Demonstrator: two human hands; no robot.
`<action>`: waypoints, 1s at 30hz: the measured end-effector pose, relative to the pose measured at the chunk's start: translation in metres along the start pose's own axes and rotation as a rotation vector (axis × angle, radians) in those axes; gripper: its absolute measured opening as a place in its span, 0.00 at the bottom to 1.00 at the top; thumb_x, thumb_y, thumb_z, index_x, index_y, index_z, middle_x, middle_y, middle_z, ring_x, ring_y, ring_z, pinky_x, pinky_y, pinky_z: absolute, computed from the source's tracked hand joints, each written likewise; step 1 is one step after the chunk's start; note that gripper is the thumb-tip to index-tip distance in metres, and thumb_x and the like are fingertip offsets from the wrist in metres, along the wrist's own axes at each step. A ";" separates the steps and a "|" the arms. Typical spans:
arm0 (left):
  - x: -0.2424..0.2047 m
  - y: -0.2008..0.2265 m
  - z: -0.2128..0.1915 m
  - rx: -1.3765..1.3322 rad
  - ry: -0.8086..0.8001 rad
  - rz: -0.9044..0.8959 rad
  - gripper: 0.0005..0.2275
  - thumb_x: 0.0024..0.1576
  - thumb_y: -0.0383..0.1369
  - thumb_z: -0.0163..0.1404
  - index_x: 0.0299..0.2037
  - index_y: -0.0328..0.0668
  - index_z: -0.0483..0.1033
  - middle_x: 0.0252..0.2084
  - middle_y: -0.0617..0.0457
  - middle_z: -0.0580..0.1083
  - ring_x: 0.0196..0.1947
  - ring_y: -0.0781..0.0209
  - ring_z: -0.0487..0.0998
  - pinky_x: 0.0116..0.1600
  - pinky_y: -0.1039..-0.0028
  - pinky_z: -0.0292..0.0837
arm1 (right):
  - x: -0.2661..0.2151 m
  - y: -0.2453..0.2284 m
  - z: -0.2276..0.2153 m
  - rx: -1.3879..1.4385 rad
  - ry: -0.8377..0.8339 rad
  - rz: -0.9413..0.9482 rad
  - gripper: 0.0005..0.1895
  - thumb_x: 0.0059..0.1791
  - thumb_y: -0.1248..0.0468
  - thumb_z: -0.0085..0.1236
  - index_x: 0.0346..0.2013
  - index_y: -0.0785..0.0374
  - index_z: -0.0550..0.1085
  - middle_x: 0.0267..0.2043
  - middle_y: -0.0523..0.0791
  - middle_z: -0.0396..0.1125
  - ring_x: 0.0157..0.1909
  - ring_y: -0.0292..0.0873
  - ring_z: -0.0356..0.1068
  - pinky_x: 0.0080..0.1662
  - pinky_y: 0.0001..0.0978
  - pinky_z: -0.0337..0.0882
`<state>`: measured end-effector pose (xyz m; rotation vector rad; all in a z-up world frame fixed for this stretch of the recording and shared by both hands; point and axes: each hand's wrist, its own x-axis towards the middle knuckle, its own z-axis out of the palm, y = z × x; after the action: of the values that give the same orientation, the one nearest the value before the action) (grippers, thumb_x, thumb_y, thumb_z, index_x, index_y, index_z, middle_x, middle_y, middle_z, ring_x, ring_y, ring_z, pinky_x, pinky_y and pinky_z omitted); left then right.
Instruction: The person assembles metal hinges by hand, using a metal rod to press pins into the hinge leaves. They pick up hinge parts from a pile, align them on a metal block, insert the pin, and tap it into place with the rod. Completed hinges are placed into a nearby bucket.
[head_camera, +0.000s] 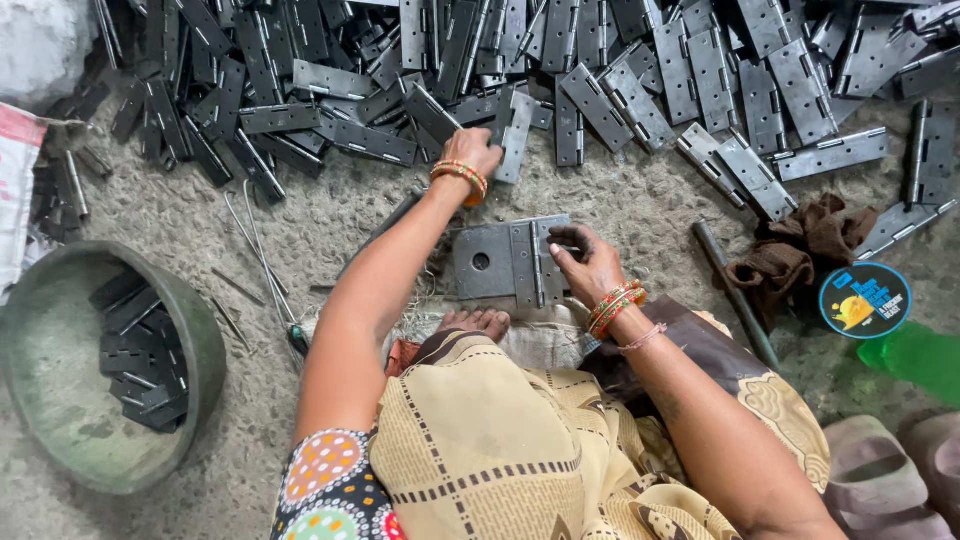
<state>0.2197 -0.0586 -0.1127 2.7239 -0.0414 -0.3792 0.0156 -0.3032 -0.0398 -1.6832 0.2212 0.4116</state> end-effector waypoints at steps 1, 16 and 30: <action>-0.009 -0.007 0.002 -0.013 0.012 0.041 0.15 0.47 0.38 0.53 0.39 0.36 0.82 0.41 0.31 0.78 0.46 0.34 0.78 0.55 0.53 0.73 | 0.002 0.003 0.000 -0.029 -0.006 0.006 0.18 0.50 0.62 0.60 0.54 0.63 0.76 0.48 0.45 0.76 0.50 0.38 0.75 0.50 0.31 0.74; -0.190 0.095 -0.049 -0.193 -0.078 0.518 0.11 0.59 0.37 0.51 0.34 0.33 0.77 0.36 0.42 0.75 0.33 0.43 0.79 0.40 0.58 0.77 | 0.017 0.004 0.006 0.880 -0.015 0.333 0.21 0.53 0.48 0.51 0.47 0.63 0.73 0.40 0.46 0.73 0.36 0.41 0.75 0.36 0.38 0.79; -0.236 -0.038 -0.069 -0.238 0.140 0.182 0.11 0.58 0.39 0.59 0.40 0.40 0.82 0.37 0.44 0.81 0.35 0.48 0.82 0.42 0.61 0.77 | 0.010 0.013 0.017 0.757 0.069 0.147 0.10 0.53 0.64 0.58 0.44 0.69 0.74 0.36 0.45 0.74 0.33 0.40 0.76 0.36 0.33 0.78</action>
<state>0.0097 0.0212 -0.0052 2.4791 -0.1915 -0.1317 0.0177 -0.2872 -0.0575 -0.9389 0.4861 0.3215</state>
